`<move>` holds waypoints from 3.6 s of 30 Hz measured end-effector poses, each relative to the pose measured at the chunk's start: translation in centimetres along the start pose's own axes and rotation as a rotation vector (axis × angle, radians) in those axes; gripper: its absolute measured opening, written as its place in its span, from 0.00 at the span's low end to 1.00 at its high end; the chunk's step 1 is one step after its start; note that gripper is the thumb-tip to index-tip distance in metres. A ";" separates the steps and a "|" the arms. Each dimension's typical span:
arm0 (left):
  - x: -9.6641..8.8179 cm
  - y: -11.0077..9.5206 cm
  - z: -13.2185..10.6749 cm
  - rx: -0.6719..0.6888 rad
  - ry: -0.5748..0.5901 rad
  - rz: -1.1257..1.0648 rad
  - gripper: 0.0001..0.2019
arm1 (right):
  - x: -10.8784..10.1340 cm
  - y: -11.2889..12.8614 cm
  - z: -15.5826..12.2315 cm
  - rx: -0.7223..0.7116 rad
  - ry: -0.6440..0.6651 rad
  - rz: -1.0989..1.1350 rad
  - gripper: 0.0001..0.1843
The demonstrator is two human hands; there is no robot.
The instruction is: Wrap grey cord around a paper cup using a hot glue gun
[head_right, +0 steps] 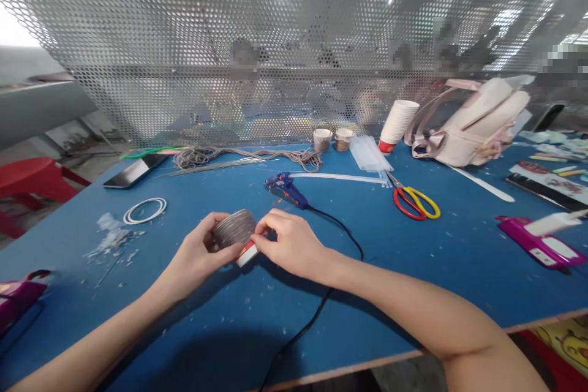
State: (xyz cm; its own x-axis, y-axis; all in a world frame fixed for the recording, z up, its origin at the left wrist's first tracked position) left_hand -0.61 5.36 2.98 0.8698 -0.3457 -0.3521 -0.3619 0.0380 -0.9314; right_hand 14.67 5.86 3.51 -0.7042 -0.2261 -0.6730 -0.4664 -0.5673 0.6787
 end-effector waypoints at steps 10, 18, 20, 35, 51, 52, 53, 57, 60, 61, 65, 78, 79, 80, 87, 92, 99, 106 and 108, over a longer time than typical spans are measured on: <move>-0.4 0.1 0.0 0.043 0.001 0.010 0.17 | -0.3 -0.7 0.3 0.168 0.055 0.222 0.04; -0.9 0.2 0.0 0.059 0.015 -0.030 0.12 | 0.1 -1.3 0.4 0.243 0.096 0.415 0.04; -1.1 0.6 0.0 0.093 0.005 -0.068 0.11 | 0.4 -1.6 0.4 0.256 0.099 0.479 0.05; -1.4 2.4 0.3 0.181 -0.006 -0.089 0.15 | 2.7 -1.2 -0.2 0.238 0.241 0.595 0.39; 0.1 0.5 -0.4 0.485 -0.193 0.474 0.21 | 2.3 -1.8 -0.4 0.193 0.005 0.279 0.33; 0.1 0.5 -0.4 0.485 -0.198 0.481 0.21 | 2.3 -1.7 -0.4 0.192 0.013 0.266 0.33; 0.0 0.5 -0.5 0.484 -0.197 0.485 0.20 | 2.3 -1.6 -0.4 0.189 0.019 0.252 0.32; -0.2 0.3 -0.4 0.445 -0.174 0.443 0.18 | 2.1 -1.2 -0.4 0.169 0.041 0.217 0.31; -0.3 0.2 -0.2 0.404 -0.172 0.382 0.19 | 2.0 -1.3 -0.5 0.178 0.050 0.217 0.28; -0.3 0.2 -0.2 0.393 -0.170 0.366 0.20 | 2.0 -1.4 -0.5 0.190 0.048 0.216 0.26; -0.3 0.4 0.0 0.359 -0.136 0.352 0.21 | 1.9 -1.8 -0.5 0.235 0.048 0.206 0.19; -0.3 0.3 0.0 0.247 -0.096 0.374 0.23 | 0.3 0.9 -0.7 -0.257 -0.075 -0.170 0.06; -0.3 0.2 0.0 0.245 -0.091 0.375 0.23 | 0.3 1.0 -0.8 -0.262 -0.082 -0.178 0.07; -0.2 0.1 0.0 0.242 -0.086 0.377 0.23 | 0.2 1.0 -0.8 -0.263 -0.090 -0.179 0.07; 0.1 0.0 -0.1 0.212 -0.090 0.347 0.21 | 0.6 0.3 -0.6 -0.181 -0.080 -0.034 0.06; 0.0 0.3 -0.2 0.227 -0.095 0.320 0.21 | 0.8 -0.1 -0.2 -0.051 -0.028 0.153 0.07; -0.2 -0.3 -0.4 0.278 -0.089 0.377 0.20 | 1.1 -1.5 0.0 0.267 0.069 0.383 0.12; 0.0 0.1 -0.1 0.407 -0.052 0.463 0.23 | 1.6 -1.7 -0.1 0.296 0.051 0.423 0.14; 0.1 0.2 -0.1 0.421 -0.057 0.480 0.24 | 1.6 -1.6 -0.2 0.276 0.025 0.391 0.14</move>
State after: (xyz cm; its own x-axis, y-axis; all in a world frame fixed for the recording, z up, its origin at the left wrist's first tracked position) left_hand -0.66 5.25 2.82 0.6641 -0.1489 -0.7326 -0.5629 0.5453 -0.6211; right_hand 14.38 6.28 1.33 -0.8437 -0.4016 -0.3562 -0.2961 -0.2052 0.9329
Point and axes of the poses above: each hand's wrist, its own z-axis towards the middle knuckle, its own x-axis out of the palm, y = z × x, the point moved 6 cm from there along z, towards the middle knuckle, and after that the axes turned 13 degrees about y, right-handed, at the moved point
